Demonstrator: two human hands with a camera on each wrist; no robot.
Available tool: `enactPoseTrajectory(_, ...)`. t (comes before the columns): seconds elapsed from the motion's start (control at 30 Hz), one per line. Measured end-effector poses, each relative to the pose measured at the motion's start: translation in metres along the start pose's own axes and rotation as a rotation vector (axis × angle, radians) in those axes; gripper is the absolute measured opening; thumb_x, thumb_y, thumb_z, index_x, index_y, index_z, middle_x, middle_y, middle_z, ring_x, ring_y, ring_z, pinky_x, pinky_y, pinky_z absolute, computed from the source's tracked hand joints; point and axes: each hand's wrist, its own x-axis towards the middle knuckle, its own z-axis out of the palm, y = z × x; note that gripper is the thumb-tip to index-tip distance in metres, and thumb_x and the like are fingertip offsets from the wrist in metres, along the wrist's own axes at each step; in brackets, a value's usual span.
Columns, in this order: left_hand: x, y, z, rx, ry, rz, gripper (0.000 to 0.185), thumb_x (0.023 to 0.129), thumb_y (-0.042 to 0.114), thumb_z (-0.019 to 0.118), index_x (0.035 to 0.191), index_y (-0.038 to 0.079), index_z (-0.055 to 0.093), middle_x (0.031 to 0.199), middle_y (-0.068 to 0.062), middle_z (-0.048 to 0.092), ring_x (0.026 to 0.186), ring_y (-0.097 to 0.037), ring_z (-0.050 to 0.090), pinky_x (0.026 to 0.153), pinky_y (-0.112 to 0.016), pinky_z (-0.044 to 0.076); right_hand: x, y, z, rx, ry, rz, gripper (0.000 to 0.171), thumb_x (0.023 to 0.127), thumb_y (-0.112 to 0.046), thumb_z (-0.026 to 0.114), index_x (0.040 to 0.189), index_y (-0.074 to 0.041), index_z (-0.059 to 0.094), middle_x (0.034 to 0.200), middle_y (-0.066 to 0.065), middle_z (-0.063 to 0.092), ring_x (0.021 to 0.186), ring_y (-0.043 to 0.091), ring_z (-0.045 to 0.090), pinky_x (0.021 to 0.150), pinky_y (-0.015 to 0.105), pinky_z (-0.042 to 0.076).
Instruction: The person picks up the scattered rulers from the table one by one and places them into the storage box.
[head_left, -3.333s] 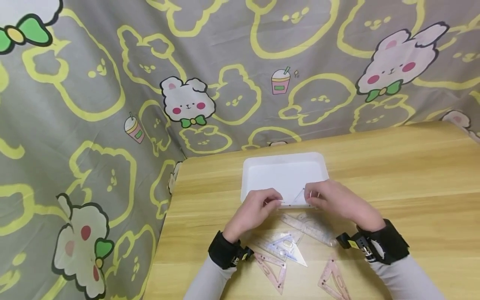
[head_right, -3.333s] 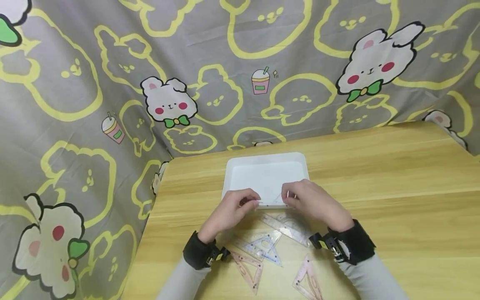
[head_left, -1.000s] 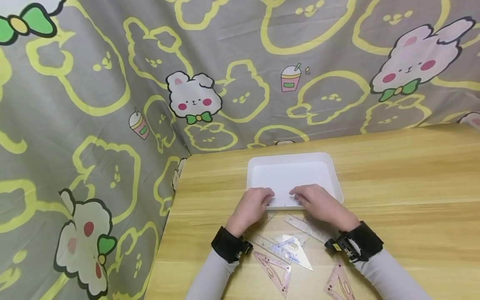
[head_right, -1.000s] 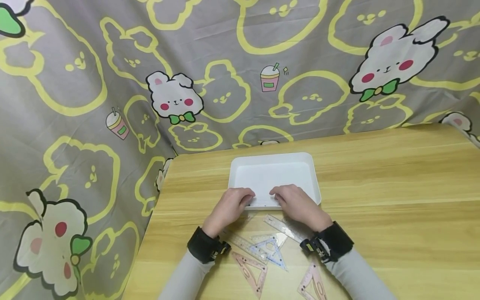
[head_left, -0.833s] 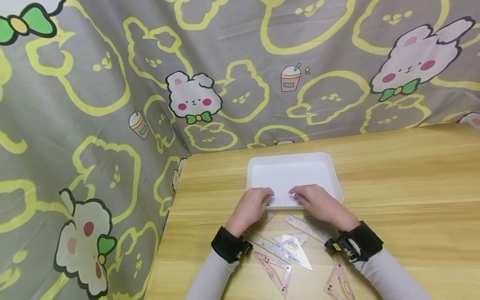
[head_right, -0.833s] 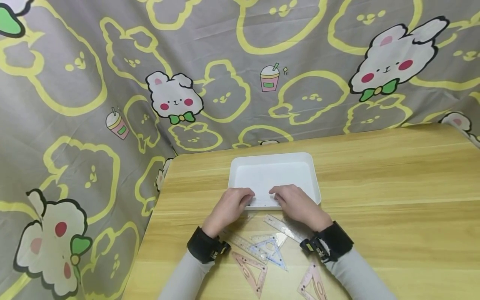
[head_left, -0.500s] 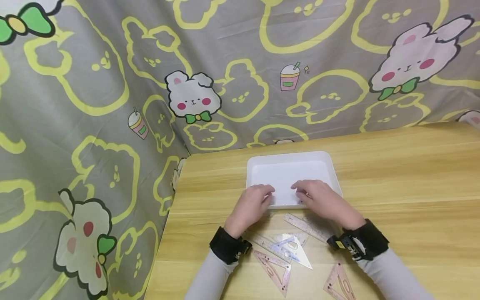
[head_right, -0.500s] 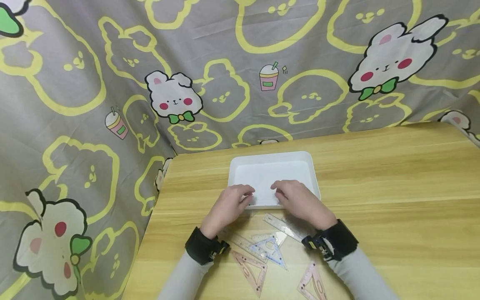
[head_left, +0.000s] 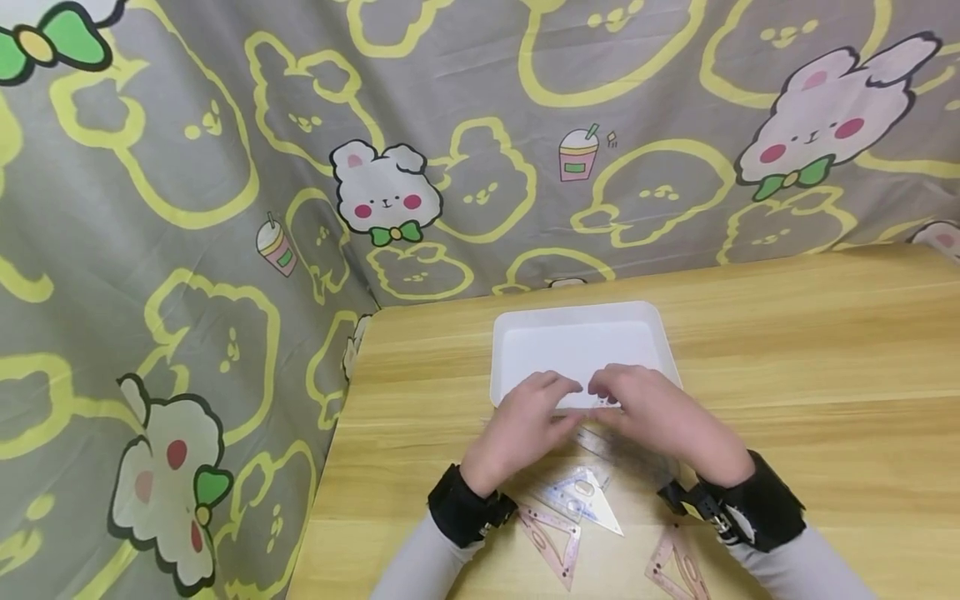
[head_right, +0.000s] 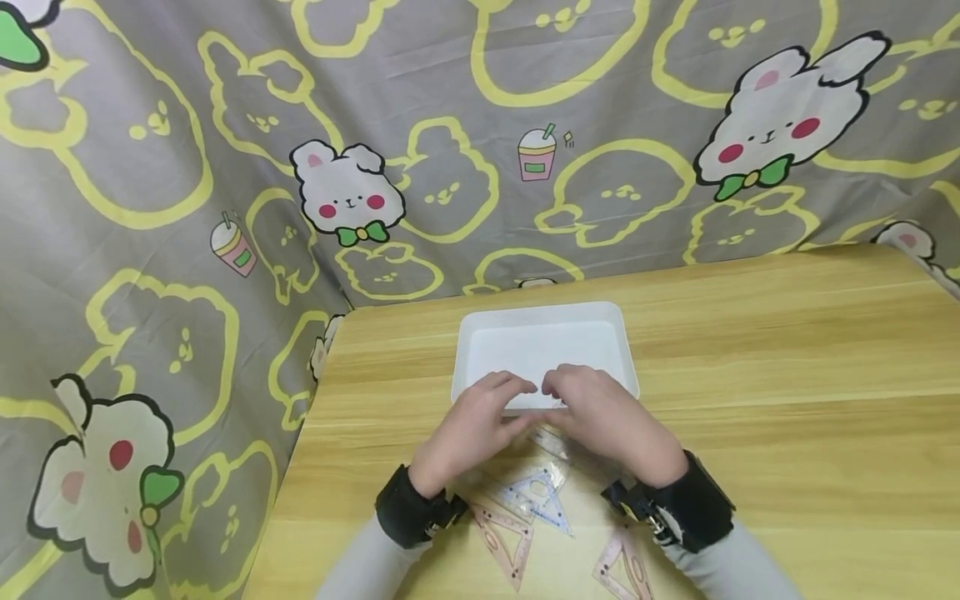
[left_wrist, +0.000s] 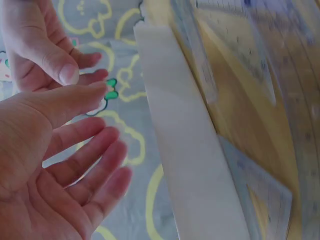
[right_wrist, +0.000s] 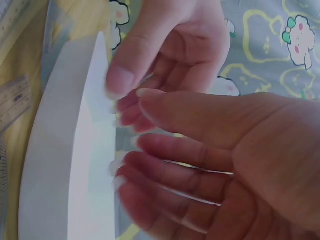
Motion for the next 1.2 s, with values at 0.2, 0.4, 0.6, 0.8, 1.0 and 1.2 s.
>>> enactPoseTrajectory(0.2, 0.001, 0.005, 0.006, -0.139, -0.223, -0.034, 0.033, 0.100, 0.033, 0.073, 0.125, 0.012, 0.074, 0.115, 0.001, 0.076, 0.105, -0.009, 0.069, 0.091, -0.019, 0.051, -0.006, -0.005, 0.000, 0.007, -0.093, 0.010, 0.020, 0.089, -0.020, 0.083, 0.101, -0.007, 0.074, 0.094, 0.002, 0.071, 0.085, 0.017, 0.065, 0.076, 0.040, 0.056)
enactPoseTrajectory(0.4, 0.003, 0.006, 0.015, -0.134, -0.351, 0.042, 0.035, 0.100, 0.028, 0.073, 0.130, 0.011, 0.069, 0.120, 0.003, 0.073, 0.107, -0.006, 0.066, 0.098, -0.018, 0.048, -0.009, -0.006, 0.002, 0.073, -0.209, 0.032, 0.014, 0.087, -0.016, 0.082, 0.095, -0.009, 0.073, 0.088, -0.004, 0.068, 0.079, 0.013, 0.056, 0.069, 0.031, 0.048)
enactPoseTrajectory(0.6, -0.002, 0.009, 0.027, 0.001, -0.399, 0.145, 0.046, 0.095, 0.029, 0.079, 0.136, 0.012, 0.066, 0.141, 0.000, 0.063, 0.130, -0.010, 0.057, 0.114, -0.020, 0.037, -0.014, -0.006, 0.010, 0.068, -0.246, 0.044, 0.021, 0.083, -0.006, 0.081, 0.100, -0.009, 0.070, 0.087, -0.006, 0.066, 0.077, 0.009, 0.053, 0.069, 0.031, 0.049)
enactPoseTrajectory(0.8, -0.006, 0.013, 0.033, 0.139, -0.351, 0.125, 0.028, 0.096, 0.024, 0.076, 0.123, 0.018, 0.070, 0.114, 0.004, 0.064, 0.104, -0.011, 0.059, 0.093, -0.022, 0.047, -0.020, -0.007, 0.019, 0.029, -0.276, 0.097, 0.027, 0.071, 0.002, 0.081, 0.085, -0.012, 0.063, 0.078, -0.005, 0.060, 0.071, 0.012, 0.051, 0.066, 0.032, 0.047)
enactPoseTrajectory(1.0, -0.008, 0.014, 0.034, 0.113, -0.377, 0.035, 0.023, 0.096, 0.024, 0.077, 0.114, 0.015, 0.066, 0.099, 0.005, 0.060, 0.092, -0.010, 0.055, 0.083, -0.022, 0.046, -0.019, -0.004, 0.024, 0.044, -0.358, 0.159, 0.033, 0.065, -0.005, 0.090, 0.079, -0.013, 0.061, 0.073, -0.006, 0.055, 0.067, 0.012, 0.048, 0.064, 0.029, 0.044)
enactPoseTrajectory(1.2, -0.009, 0.013, 0.034, 0.029, -0.439, -0.003, 0.018, 0.097, 0.025, 0.077, 0.100, 0.017, 0.062, 0.089, 0.009, 0.052, 0.082, -0.007, 0.047, 0.073, -0.017, 0.039, -0.019, 0.004, 0.022, 0.092, -0.409, 0.197, 0.036, 0.066, -0.009, 0.092, 0.088, -0.014, 0.063, 0.081, -0.004, 0.058, 0.073, 0.013, 0.050, 0.068, 0.030, 0.045)
